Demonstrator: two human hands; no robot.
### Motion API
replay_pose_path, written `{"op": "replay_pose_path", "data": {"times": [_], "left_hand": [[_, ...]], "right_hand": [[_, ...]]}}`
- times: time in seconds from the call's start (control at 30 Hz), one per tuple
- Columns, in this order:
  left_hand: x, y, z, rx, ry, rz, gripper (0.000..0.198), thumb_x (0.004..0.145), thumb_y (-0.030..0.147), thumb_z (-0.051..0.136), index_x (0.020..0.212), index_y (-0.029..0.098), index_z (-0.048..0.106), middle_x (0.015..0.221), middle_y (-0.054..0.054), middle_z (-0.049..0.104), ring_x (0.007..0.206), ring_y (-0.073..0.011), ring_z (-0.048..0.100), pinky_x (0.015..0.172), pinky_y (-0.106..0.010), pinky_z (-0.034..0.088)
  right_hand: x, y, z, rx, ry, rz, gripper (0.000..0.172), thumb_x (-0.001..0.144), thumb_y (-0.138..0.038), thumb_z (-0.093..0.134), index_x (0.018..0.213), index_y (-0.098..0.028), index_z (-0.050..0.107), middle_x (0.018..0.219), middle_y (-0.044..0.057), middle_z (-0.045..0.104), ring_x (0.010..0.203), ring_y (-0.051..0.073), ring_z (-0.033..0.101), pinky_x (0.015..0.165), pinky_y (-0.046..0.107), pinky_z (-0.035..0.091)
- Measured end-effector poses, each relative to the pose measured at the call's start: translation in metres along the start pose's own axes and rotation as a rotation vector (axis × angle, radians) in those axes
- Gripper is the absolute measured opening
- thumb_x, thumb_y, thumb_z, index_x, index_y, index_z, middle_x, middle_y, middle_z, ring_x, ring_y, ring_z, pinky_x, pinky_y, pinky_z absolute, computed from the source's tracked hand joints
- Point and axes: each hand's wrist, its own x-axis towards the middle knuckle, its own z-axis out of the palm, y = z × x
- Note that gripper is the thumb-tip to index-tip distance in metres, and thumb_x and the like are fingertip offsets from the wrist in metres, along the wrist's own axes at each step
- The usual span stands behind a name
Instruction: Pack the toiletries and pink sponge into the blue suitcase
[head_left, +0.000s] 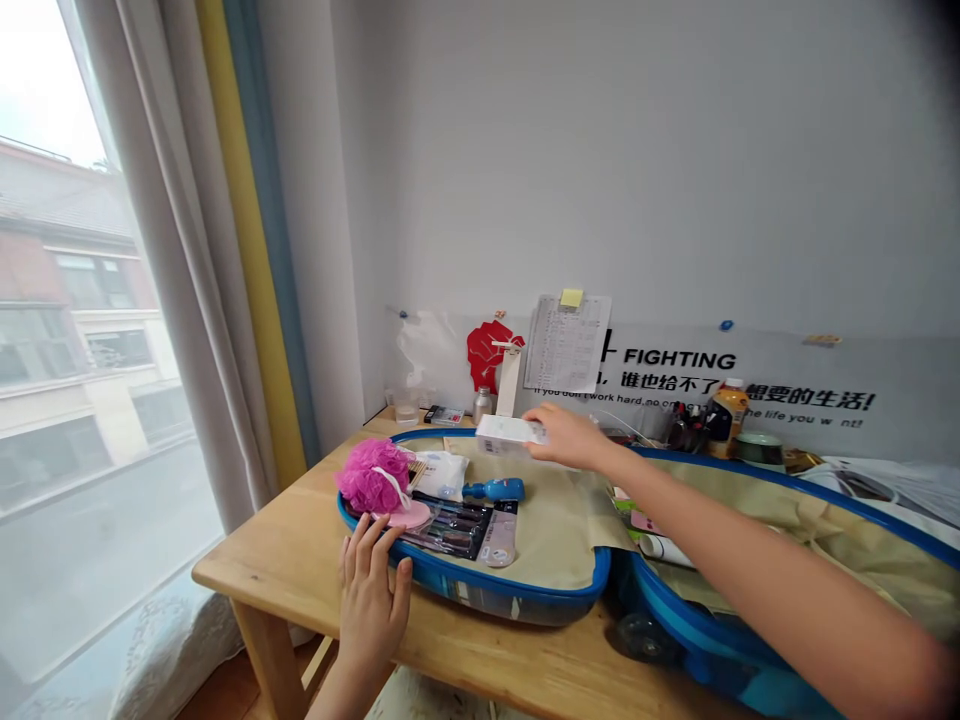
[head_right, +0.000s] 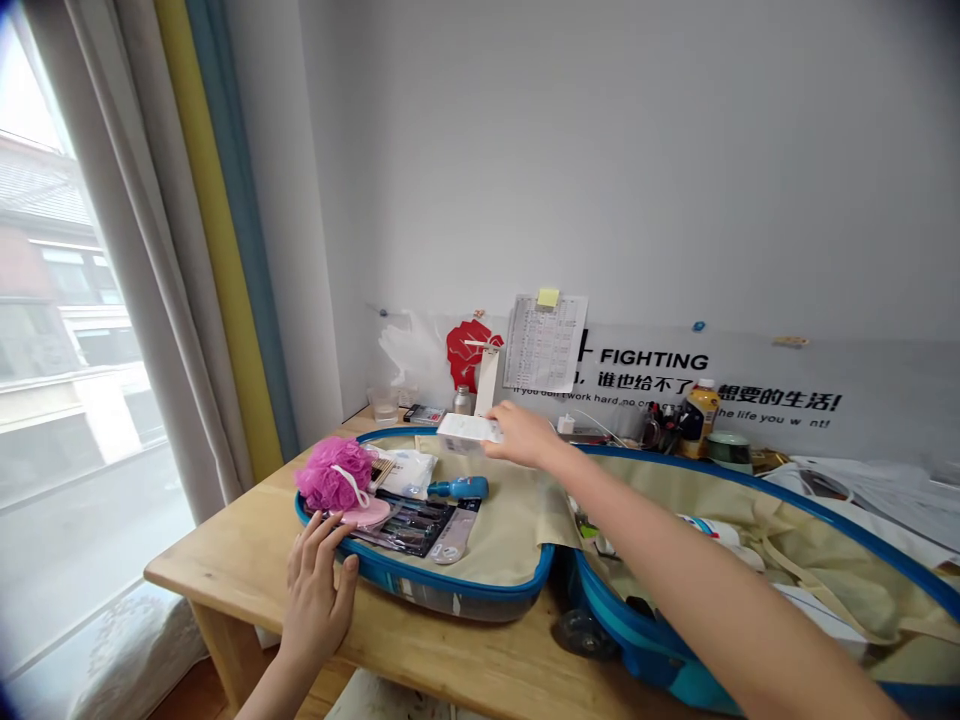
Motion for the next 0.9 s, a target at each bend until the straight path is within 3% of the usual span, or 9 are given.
{"op": "replay_pose_path", "data": {"times": [0.17,0.3,0.6,0.77,0.9], "left_hand": [[0.000,0.001,-0.001,0.019,0.006,0.008,0.033,0.094,0.028,0.040,0.124,0.021,0.049,0.132,-0.011,0.052,0.139,-0.0260,0.031,0.113,-0.050,0.026],[0.000,0.001,-0.001,0.030,-0.005,0.006,0.032,0.094,0.028,0.040,0.123,0.021,0.049,0.133,-0.011,0.051,0.139,-0.0263,0.031,0.112,-0.051,0.028],[0.001,0.001,-0.001,0.043,-0.002,0.029,0.032,0.094,0.026,0.039,0.125,0.021,0.047,0.132,-0.012,0.050,0.139,-0.0258,0.029,0.110,-0.050,0.028],[0.002,0.001,-0.002,0.036,0.005,0.031,0.032,0.094,0.026,0.038,0.123,0.021,0.048,0.131,-0.012,0.051,0.139,-0.0258,0.030,0.111,-0.050,0.027],[0.001,-0.001,-0.001,0.031,0.005,0.031,0.031,0.094,0.027,0.038,0.122,0.021,0.049,0.131,-0.012,0.051,0.139,-0.0265,0.030,0.112,-0.050,0.027]], "right_hand": [[0.064,-0.062,0.042,0.011,0.009,-0.090,0.041,0.089,-0.043,0.057,0.122,-0.019,0.054,0.125,0.009,0.056,0.108,0.020,0.057,0.091,0.042,0.049],[0.092,-0.096,0.070,0.018,0.027,-0.153,0.040,0.090,-0.042,0.056,0.123,-0.019,0.054,0.125,0.008,0.056,0.109,0.020,0.056,0.093,0.044,0.049],[0.100,-0.112,0.109,0.064,-0.062,-0.219,0.037,0.090,-0.040,0.057,0.119,-0.017,0.056,0.122,0.008,0.058,0.107,0.020,0.058,0.092,0.044,0.050],[0.095,-0.099,0.094,0.150,-0.094,-0.254,0.039,0.089,-0.040,0.057,0.121,-0.018,0.056,0.127,0.008,0.055,0.112,0.021,0.056,0.095,0.046,0.048],[0.082,-0.045,0.048,0.254,-0.048,-0.214,0.040,0.090,-0.042,0.055,0.124,-0.019,0.054,0.131,0.009,0.053,0.116,0.022,0.054,0.098,0.047,0.045]]}}
